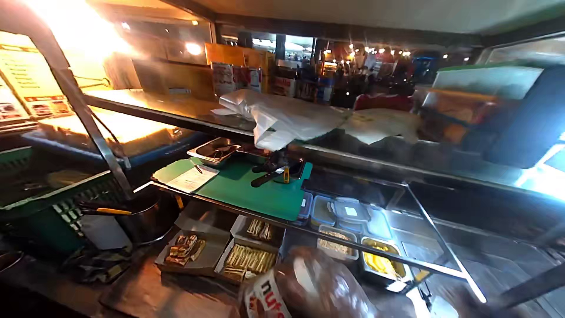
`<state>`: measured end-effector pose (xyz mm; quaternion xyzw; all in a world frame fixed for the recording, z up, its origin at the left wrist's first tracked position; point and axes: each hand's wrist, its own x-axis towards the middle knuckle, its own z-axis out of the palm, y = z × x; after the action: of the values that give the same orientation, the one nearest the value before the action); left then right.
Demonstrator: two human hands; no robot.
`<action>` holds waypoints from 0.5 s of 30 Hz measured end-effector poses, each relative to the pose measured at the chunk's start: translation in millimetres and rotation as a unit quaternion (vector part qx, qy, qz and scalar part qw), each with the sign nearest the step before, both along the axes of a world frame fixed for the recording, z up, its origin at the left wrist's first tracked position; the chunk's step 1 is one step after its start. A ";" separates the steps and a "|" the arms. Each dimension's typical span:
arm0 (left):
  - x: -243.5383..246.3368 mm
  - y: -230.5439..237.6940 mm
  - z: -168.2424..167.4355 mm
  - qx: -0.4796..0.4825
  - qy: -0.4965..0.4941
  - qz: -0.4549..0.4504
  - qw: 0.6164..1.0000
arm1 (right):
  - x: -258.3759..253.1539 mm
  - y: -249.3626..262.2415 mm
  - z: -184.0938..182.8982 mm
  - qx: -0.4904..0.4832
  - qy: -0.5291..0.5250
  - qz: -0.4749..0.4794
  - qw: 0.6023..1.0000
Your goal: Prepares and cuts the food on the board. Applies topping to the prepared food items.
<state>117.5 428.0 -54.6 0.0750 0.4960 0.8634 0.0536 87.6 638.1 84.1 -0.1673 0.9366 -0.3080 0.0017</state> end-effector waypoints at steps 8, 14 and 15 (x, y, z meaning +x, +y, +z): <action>-130.3 -114.9 24.2 -0.053 0.046 0.209 0.975 | -49.9 -15.9 -66.0 -0.095 0.132 -0.046 0.986; -226.6 -139.7 37.0 -0.198 -0.010 0.174 0.965 | 62.8 117.0 -228.7 0.219 -0.273 -0.183 0.919; -220.3 -118.1 59.2 -0.239 -0.092 0.182 0.949 | 72.5 126.7 -241.8 0.220 -0.288 -0.170 0.916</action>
<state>-102.7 309.9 4.6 -0.1114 0.6858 0.7179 -0.0427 160.1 764.9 -157.7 0.0952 0.9538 -0.1246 0.2562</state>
